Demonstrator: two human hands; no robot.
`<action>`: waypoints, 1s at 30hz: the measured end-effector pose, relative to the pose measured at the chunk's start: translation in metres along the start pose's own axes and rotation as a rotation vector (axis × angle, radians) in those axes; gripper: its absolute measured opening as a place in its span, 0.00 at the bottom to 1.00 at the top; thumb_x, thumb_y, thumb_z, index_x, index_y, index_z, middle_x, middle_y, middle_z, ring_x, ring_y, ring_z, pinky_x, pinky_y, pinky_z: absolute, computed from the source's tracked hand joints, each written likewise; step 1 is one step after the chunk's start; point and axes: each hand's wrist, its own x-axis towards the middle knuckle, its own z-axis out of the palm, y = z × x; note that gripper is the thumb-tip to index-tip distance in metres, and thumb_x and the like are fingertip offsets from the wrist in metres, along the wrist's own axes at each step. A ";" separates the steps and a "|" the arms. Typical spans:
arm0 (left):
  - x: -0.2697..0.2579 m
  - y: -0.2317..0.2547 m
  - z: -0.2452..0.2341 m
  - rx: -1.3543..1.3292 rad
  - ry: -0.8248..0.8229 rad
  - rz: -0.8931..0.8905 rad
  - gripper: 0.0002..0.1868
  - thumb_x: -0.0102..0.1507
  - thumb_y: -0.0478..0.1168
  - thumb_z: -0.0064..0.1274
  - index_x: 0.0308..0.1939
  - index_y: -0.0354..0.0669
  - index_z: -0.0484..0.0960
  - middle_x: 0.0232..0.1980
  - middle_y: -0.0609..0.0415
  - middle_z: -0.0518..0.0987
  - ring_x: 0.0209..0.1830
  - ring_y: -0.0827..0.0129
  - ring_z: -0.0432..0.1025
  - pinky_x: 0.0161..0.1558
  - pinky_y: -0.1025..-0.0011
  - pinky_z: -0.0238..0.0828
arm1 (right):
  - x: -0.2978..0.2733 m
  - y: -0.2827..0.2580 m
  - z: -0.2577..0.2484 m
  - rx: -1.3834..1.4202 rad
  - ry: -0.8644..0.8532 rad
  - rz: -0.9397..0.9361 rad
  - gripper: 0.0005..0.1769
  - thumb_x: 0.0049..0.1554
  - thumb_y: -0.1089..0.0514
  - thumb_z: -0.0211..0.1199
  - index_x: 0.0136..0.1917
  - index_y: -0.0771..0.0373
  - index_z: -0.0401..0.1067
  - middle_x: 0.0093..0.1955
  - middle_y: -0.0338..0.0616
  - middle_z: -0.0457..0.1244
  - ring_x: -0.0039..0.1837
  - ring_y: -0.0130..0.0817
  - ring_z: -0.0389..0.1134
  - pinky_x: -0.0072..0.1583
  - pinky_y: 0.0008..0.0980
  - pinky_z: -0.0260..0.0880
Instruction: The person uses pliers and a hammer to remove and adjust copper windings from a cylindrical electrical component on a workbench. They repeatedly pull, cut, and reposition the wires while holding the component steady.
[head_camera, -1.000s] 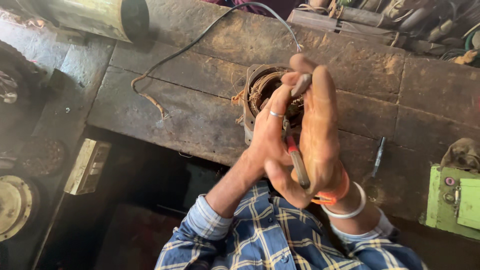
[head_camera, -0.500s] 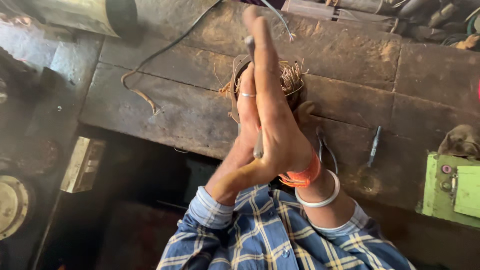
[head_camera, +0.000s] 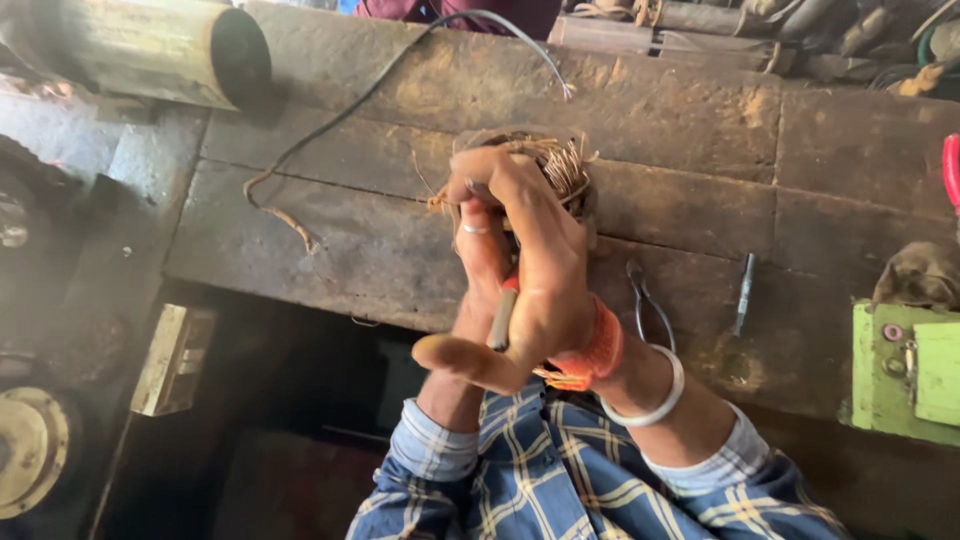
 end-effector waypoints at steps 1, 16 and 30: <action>-0.004 -0.002 -0.002 0.123 -0.012 0.002 0.22 0.79 0.51 0.33 0.69 0.39 0.57 0.59 0.54 0.61 0.61 0.68 0.58 0.66 0.70 0.59 | 0.001 0.000 -0.001 -0.003 -0.002 -0.008 0.53 0.51 0.30 0.71 0.71 0.72 0.61 0.57 0.50 0.62 0.53 0.37 0.65 0.55 0.31 0.67; 0.034 -0.042 0.010 -0.099 -0.022 0.571 0.34 0.64 0.61 0.55 0.59 0.37 0.67 0.50 0.51 0.69 0.48 0.66 0.67 0.49 0.67 0.66 | 0.001 -0.017 0.007 0.093 0.006 0.016 0.58 0.49 0.28 0.70 0.73 0.73 0.56 0.62 0.56 0.60 0.61 0.51 0.65 0.62 0.42 0.67; 0.021 -0.001 -0.034 0.875 -0.137 0.657 0.25 0.60 0.39 0.64 0.59 0.44 0.71 0.60 0.49 0.76 0.68 0.52 0.67 0.72 0.47 0.54 | -0.074 -0.010 0.016 0.119 0.100 -0.005 0.23 0.65 0.39 0.56 0.46 0.62 0.74 0.50 0.48 0.66 0.57 0.48 0.68 0.64 0.53 0.66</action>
